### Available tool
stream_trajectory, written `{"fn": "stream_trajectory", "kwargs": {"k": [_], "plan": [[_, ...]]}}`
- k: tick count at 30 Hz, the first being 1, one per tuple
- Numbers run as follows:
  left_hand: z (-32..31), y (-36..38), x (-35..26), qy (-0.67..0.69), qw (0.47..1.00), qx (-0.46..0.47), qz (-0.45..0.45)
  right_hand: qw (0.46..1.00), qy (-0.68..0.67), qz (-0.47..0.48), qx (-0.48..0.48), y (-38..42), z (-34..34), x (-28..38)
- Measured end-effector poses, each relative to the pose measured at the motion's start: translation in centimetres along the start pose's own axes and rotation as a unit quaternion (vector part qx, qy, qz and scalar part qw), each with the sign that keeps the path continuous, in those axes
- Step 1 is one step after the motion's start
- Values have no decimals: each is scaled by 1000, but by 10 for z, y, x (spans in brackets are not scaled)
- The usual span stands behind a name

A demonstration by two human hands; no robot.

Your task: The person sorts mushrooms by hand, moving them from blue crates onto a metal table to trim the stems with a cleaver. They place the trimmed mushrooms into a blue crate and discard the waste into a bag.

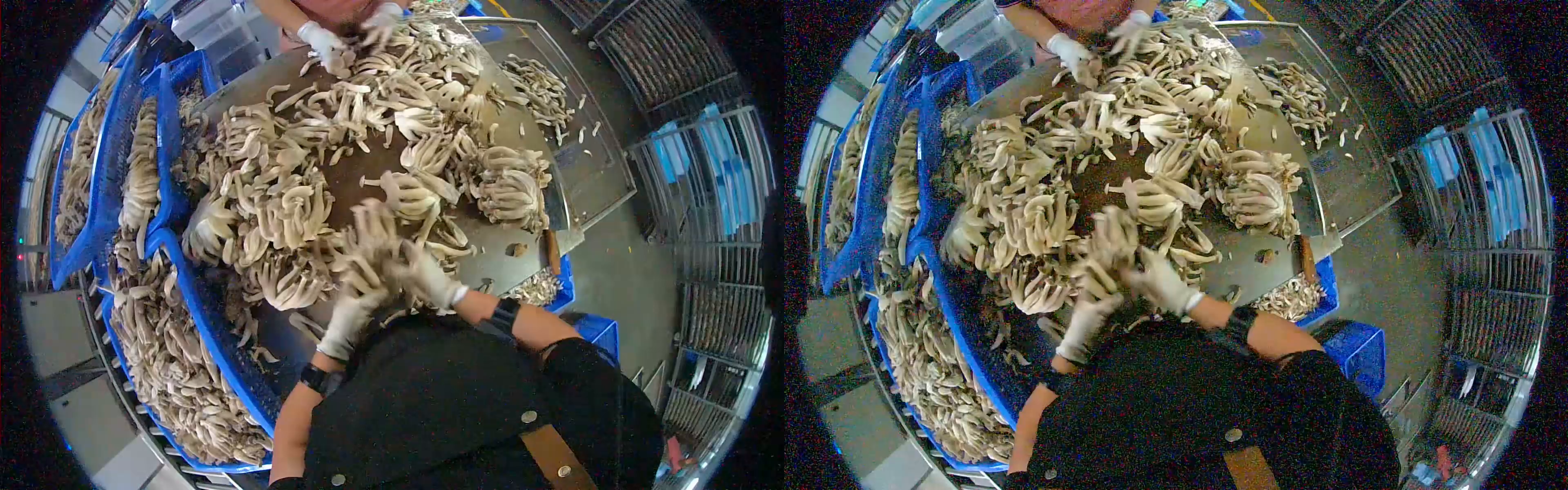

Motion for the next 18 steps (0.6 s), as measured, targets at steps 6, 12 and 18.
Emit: {"fn": "stream_trajectory", "kwargs": {"k": [6,12,18], "plan": [[-22,-1,-49,-32,997,47,-59,996,-41,59,54,-41,-3,-18],[6,-7,-30,43,997,-52,45,945,-300,-60,117,-37,11,15],[6,0,-26,111,993,-23,39,959,-250,-104,84,-46,-4,-14]]}}
Point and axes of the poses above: each hand's wrist, its own y-axis away from the middle knuckle, its own z-axis out of the back of the hand, x = y × z, the point moved 3 cm from there along -y, towards the middle knuckle, and after that the axes turned 1 degree about -z, right-handed, at the moved point
